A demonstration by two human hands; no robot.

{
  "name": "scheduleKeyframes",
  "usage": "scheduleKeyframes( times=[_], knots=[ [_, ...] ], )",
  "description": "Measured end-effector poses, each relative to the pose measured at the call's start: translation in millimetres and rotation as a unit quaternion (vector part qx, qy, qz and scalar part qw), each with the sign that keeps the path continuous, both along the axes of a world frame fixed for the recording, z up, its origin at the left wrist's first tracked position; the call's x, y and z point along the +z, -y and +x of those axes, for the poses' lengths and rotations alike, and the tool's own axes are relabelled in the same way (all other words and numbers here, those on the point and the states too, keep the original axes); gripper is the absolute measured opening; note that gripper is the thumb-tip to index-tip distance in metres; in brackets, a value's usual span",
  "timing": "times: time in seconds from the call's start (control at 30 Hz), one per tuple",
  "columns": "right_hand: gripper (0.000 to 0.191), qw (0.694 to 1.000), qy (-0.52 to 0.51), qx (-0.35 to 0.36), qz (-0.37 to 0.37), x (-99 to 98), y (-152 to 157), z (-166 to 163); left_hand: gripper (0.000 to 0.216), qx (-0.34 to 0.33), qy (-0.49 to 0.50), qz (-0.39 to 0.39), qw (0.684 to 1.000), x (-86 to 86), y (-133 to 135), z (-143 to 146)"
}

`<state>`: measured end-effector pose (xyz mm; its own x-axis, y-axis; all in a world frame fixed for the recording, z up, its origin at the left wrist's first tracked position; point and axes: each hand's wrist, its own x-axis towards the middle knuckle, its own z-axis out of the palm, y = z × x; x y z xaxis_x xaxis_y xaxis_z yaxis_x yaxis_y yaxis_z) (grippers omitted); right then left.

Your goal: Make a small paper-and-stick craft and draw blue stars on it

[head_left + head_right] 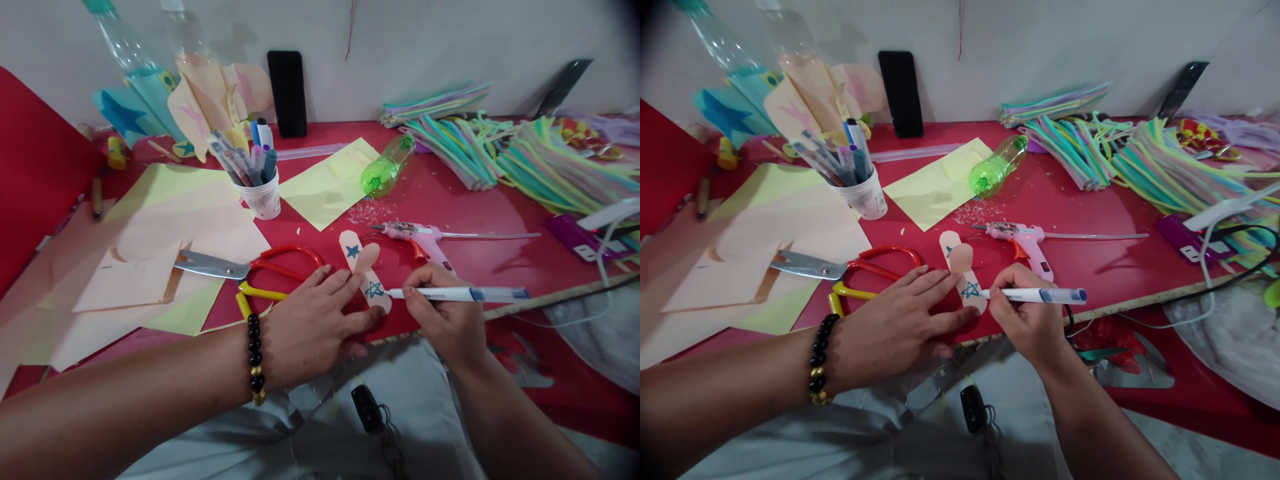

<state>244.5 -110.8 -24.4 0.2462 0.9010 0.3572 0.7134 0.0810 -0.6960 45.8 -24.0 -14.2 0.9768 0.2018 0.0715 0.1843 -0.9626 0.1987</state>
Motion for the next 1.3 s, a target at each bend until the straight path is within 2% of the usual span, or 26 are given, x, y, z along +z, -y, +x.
scheduleKeyframes(
  times=[0.67, 1.3],
  knots=[
    [0.009, 0.999, 0.005, 0.030, -0.014, -1.0, -1.7, 1.1, 0.049, 0.001, -0.001, -0.002, 1.000, -0.1, 0.4, 0.1],
    [0.010, 1.000, 0.007, 0.014, -0.015, -2.6, -2.1, 0.7, 0.050, 0.003, 0.001, 0.004, 1.000, 1.3, 1.1, 0.3]
  ],
)
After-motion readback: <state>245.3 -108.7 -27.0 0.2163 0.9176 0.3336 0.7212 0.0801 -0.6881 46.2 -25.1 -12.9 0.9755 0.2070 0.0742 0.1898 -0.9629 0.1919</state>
